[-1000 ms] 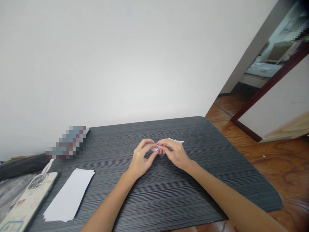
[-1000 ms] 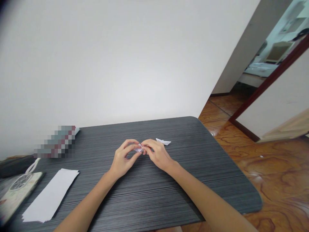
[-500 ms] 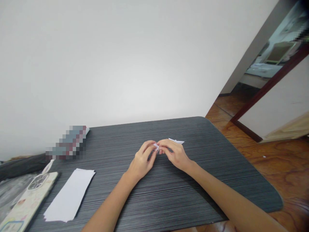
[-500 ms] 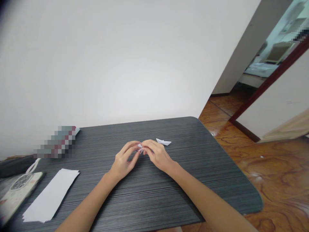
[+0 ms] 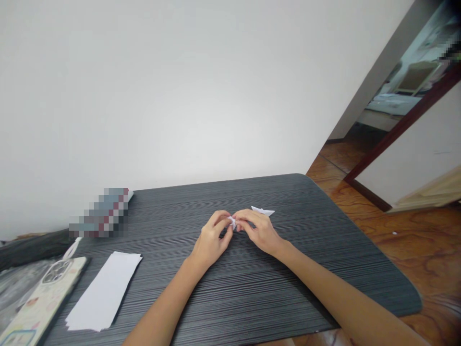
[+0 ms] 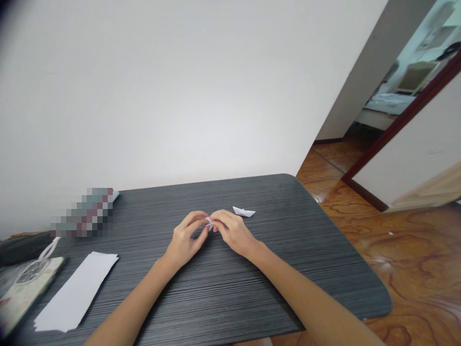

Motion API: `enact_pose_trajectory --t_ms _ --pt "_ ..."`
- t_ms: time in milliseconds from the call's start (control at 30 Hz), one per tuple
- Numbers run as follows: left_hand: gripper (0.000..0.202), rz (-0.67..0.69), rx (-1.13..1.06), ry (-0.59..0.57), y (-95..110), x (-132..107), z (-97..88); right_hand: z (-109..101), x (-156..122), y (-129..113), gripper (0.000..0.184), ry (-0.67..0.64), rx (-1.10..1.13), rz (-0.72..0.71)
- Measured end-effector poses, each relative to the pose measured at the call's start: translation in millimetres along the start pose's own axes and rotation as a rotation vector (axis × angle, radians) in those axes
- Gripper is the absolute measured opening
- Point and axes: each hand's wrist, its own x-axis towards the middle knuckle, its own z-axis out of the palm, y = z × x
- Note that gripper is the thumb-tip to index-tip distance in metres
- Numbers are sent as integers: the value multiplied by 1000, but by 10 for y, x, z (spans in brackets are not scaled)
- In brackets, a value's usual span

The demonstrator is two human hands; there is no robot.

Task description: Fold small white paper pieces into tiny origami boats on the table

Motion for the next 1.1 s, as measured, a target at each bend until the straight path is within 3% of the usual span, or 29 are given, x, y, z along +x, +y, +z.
enact_pose_trajectory --t_ms 167,300,567,967,1100 --pt "16 -109 48 -178 -68 -1 18 66 -20 91 11 -114 57 181" --pt "17 -168 92 -241 -90 20 26 92 -17 129 8 -188 143 294" --pt "16 -244 -12 -247 -132 21 28 8 16 96 11 -227 -29 168" --pt "22 -197 -58 -205 -161 26 13 -42 6 140 15 -254 -73 38" --pt "17 -148 -90 -260 -162 24 -41 -65 6 166 14 -256 -84 29"
